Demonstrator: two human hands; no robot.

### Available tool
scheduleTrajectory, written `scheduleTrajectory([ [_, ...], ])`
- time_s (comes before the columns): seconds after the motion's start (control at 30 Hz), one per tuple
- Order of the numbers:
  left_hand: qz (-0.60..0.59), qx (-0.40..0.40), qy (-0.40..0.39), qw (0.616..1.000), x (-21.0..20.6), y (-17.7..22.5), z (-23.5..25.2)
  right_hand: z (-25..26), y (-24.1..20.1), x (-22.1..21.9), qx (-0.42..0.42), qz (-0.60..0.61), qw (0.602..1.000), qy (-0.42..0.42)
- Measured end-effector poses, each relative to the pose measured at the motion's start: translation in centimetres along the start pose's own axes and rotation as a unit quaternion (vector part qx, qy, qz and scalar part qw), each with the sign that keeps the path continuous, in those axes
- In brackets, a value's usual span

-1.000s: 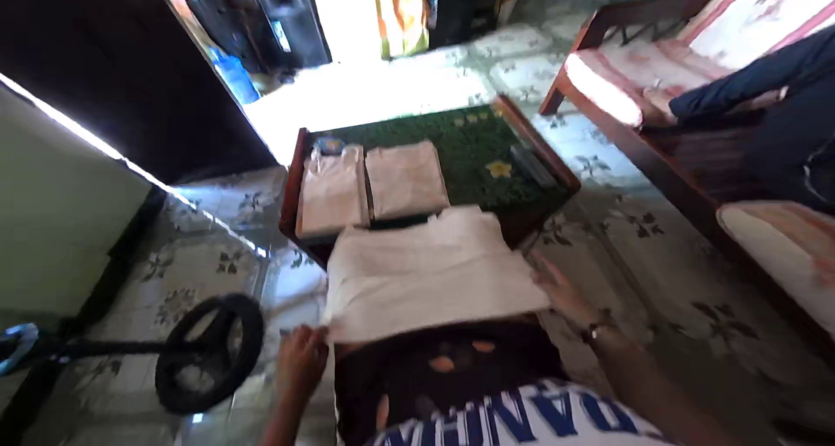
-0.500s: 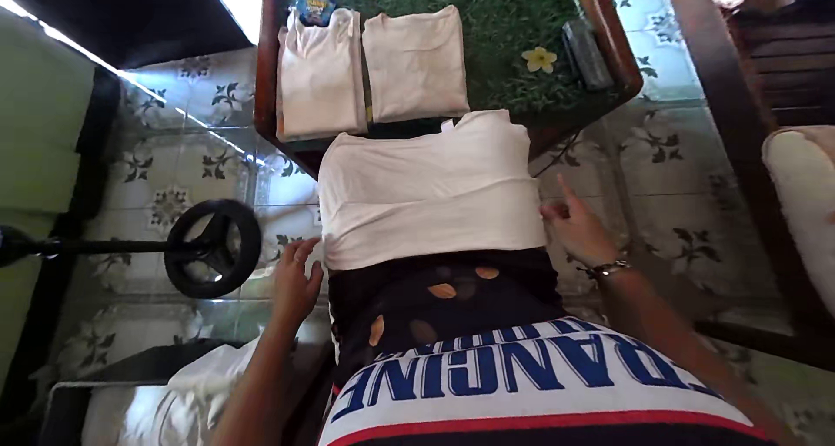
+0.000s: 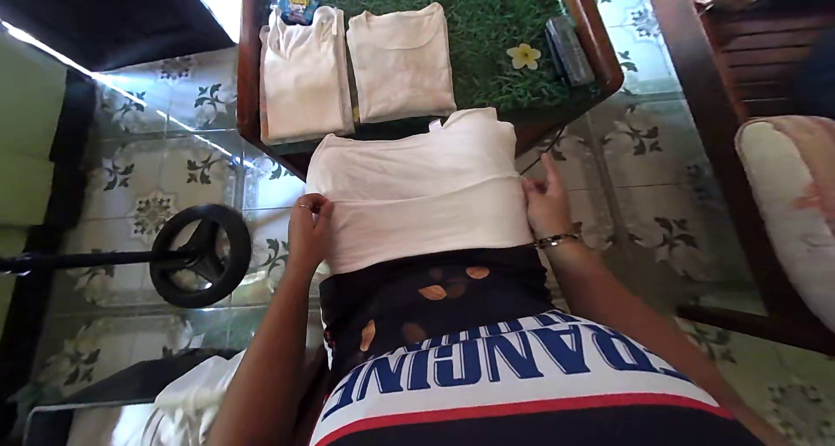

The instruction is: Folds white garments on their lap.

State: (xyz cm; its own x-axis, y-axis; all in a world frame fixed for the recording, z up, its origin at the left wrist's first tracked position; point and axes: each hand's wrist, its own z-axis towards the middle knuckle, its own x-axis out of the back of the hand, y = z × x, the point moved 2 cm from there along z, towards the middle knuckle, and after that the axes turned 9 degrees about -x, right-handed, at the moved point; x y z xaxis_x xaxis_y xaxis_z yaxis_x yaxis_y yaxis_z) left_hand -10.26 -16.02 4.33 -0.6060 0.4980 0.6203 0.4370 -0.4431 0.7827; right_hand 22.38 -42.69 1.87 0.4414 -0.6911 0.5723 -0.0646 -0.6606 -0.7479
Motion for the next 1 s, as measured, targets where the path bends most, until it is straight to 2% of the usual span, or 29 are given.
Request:
scheduleTrajectory([
  [0.27,0.088,-0.11,0.004,0.99,0.1,-2.0,1.0,0.1,-0.2,-0.3,0.047,-0.073,0.995,0.044],
  [0.47,-0.051,0.026,-0.011,0.998,0.7,-4.8,0.2,0.6,0.4,-0.4,0.064,-0.073,0.995,0.029],
  [0.57,-0.108,0.084,-0.052,0.989,1.4,-7.5,-1.6,0.5,0.5,-0.5,0.066,-0.074,0.995,0.018],
  [0.73,-0.109,0.189,-0.134,0.967,4.6,-11.3,-4.2,0.2,0.0,-0.4,0.079,-0.101,0.992,0.005],
  [0.9,-0.081,0.238,-0.109,0.962,8.1,-13.9,-5.9,0.6,0.2,-0.5,0.08,-0.111,0.991,0.01],
  [1.0,-0.133,0.272,-0.066,0.951,9.4,-15.2,-7.0,0.6,0.0,-0.6,0.089,-0.118,0.989,0.015],
])
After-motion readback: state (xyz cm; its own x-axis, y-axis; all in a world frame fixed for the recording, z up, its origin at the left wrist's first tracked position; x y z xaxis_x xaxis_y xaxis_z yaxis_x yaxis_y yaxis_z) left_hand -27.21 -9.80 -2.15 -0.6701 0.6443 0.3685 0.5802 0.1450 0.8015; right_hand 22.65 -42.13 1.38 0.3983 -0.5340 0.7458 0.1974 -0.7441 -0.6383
